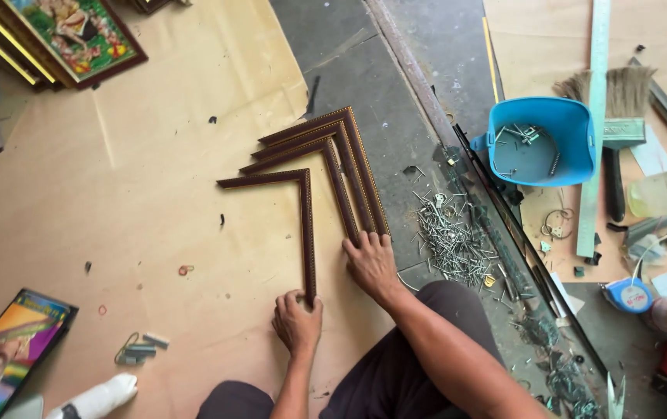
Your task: The recorder is assembling and hammering pieces of wood to create a picture frame.
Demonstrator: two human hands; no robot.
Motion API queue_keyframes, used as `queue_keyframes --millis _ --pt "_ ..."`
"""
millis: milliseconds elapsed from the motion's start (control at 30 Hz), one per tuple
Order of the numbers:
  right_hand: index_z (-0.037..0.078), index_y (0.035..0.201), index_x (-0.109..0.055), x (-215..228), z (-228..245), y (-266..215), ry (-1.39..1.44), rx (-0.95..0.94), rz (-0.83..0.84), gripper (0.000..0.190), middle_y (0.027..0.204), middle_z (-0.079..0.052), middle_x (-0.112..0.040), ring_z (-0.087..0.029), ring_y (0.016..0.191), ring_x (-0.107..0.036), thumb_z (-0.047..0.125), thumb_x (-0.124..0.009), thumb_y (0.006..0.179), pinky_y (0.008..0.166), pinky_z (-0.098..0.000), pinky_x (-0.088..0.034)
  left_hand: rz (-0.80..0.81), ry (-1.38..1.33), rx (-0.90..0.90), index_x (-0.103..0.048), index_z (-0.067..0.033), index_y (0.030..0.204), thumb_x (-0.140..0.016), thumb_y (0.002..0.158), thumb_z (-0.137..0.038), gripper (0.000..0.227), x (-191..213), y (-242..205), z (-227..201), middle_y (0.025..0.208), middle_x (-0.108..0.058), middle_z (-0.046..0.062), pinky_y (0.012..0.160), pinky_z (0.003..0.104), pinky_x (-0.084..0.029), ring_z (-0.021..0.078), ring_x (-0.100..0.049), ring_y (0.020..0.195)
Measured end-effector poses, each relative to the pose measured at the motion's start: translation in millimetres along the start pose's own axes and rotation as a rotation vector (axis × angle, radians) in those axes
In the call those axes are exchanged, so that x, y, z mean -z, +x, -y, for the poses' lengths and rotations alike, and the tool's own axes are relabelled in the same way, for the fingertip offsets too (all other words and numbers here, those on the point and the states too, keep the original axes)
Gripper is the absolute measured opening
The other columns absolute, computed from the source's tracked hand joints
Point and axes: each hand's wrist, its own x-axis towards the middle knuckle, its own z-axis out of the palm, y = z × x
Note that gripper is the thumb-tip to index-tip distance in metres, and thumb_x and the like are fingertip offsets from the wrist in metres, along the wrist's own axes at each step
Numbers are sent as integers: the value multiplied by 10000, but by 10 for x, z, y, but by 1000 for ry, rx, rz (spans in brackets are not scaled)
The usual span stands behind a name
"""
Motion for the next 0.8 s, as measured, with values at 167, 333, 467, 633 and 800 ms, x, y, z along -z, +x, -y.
queue_keyframes --millis 167,333,467,633,800 --pt "127 1320 -535 -33 -53 29 256 -157 -75 561 1090 -176 -625 -354 974 -666 185 -695 786 830 -489 -521 71 -338 341 -636 -125 1091 -798 797 -281 371 -129 75 457 935 -740 72 796 398 -551 249 -720 857" --pt "117 1468 -356 -227 -235 2 559 -228 -77 793 1008 -252 -696 -432 857 -701 279 -736 790 768 -528 -559 -95 -1178 320 -632 -8 1151 -749 879 -87 307 675 -149 946 883 -715 105 664 268 -552 147 -682 733" --pt "133 1510 -317 -165 24 -338 588 -172 55 827 848 -236 -713 -418 815 -711 316 -746 827 761 -510 -567 -373 -1069 228 -663 22 1123 -755 903 -97 267 1801 -582 1017 941 -691 61 734 256 -559 118 -667 808" --pt "148 1337 -560 290 828 -1266 777 1 535 469 773 -151 -730 -358 687 -734 304 -682 911 681 -464 -582 -616 -1066 31 -678 53 1159 -705 1032 -147 238 2251 -1024 1268 1067 -701 66 862 282 -574 126 -662 937" --pt "129 1176 -713 -417 391 -1209 432 219 183 336 950 -149 -703 -350 860 -670 197 -714 846 740 -447 -538 -607 -1175 39 -662 47 1213 -632 1070 -142 239 2073 -1301 1046 1064 -717 71 894 274 -561 136 -671 958"
